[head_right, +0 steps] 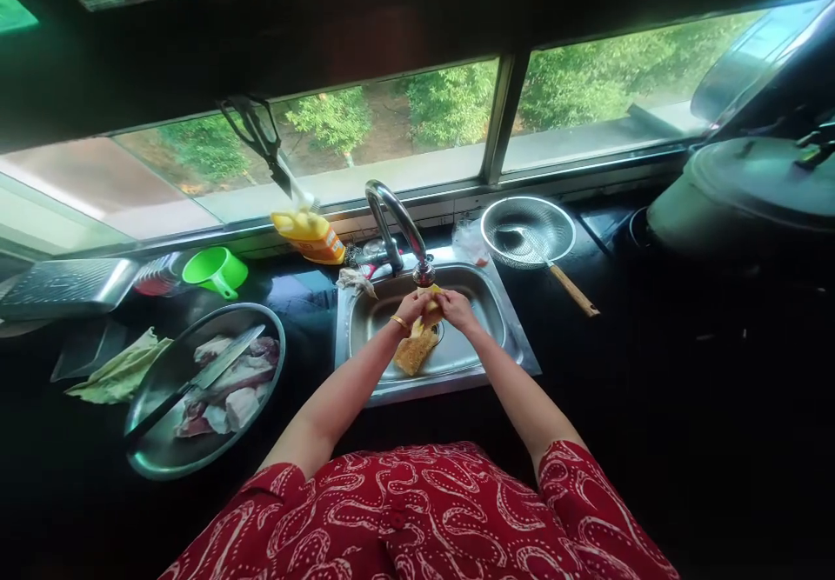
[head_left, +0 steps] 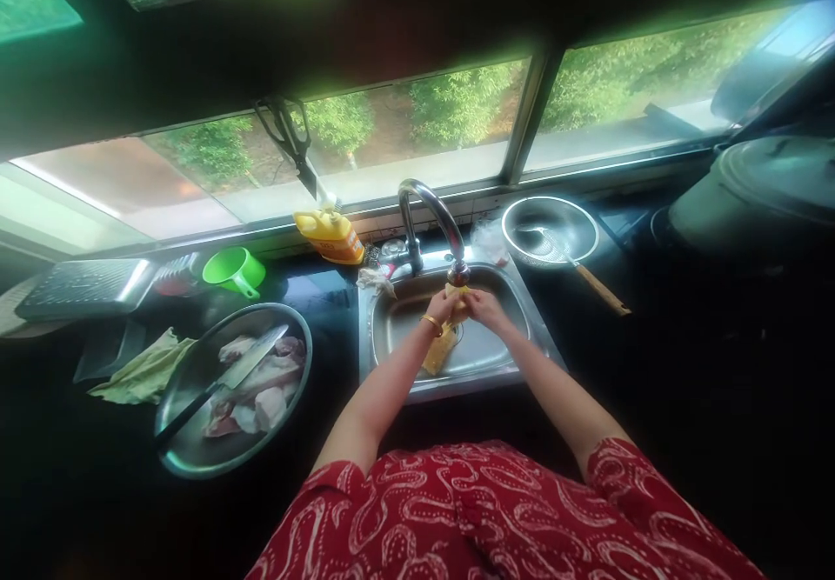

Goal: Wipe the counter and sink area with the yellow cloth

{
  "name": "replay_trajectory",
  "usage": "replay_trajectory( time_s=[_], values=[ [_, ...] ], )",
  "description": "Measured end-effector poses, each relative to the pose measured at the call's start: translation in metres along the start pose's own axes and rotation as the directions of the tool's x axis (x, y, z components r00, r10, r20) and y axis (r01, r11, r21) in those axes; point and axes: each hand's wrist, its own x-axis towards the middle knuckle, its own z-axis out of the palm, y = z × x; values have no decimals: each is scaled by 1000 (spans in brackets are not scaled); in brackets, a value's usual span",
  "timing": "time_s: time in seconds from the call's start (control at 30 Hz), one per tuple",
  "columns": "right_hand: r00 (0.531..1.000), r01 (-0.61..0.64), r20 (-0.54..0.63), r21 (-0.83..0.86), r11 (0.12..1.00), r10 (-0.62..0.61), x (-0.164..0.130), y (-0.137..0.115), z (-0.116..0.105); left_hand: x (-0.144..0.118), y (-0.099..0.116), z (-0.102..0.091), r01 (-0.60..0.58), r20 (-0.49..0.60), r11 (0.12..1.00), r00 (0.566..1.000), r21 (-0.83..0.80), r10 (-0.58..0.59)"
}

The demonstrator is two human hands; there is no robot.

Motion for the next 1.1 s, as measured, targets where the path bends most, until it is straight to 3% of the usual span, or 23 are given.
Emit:
replay_trajectory(
  time_s=[0.1,0.17,0.3,0.37,0.47,0.53,0.6,0.7,0.73,0.77,0.8,0.87,0.93,1.0,1.1],
  values=[
    [998,52,-34,-37,998,-54,5,-6,-19,-1,6,-2,-53,-6,966,998,253,57],
    [999,36,-34,-26,999,-36,7,-10,-31,-3,9,-7,-93,-6,882,994,463,107],
    [998,-64,21,237,969,61,4,-15,-41,-12,-5,-17,-103,-23,700,986,706,168],
    [994,-109,52,389,915,96,2,-18,-40,-20,-28,-20,-25,-32,583,996,812,86],
    [984,-176,73,555,813,164,0,-22,-38,-36,-68,-30,101,-65,316,990,944,-123],
    [976,-214,99,601,770,194,0,-25,-39,-45,-86,-44,107,-62,219,977,970,-202],
    [975,-224,126,602,766,185,1,-28,-40,-48,-91,-62,109,-69,157,969,982,-238],
    [981,-195,128,560,805,149,4,-31,-40,-40,-70,-88,267,-256,11,935,964,-244],
    [980,-191,143,534,824,134,5,-32,-38,-35,-58,-92,329,-315,23,920,944,-232],
    [978,-190,172,498,846,119,6,-33,-36,-29,-45,-93,357,-332,92,918,929,-217],
    [972,-188,210,453,871,100,7,-33,-33,-23,-32,-91,334,-292,221,935,916,-199],
    [952,-165,300,358,919,54,8,-34,-27,-12,-9,-77,147,-88,576,988,804,-129],
    [936,-95,352,294,951,-16,11,-36,-24,-4,5,-54,-31,111,847,993,531,-33],
    [933,8,346,244,970,-94,15,-37,-25,-2,10,-31,-59,172,956,985,287,9],
    [950,136,266,111,984,-161,23,-38,-32,-8,11,-8,-40,87,982,996,184,24]
  ],
)
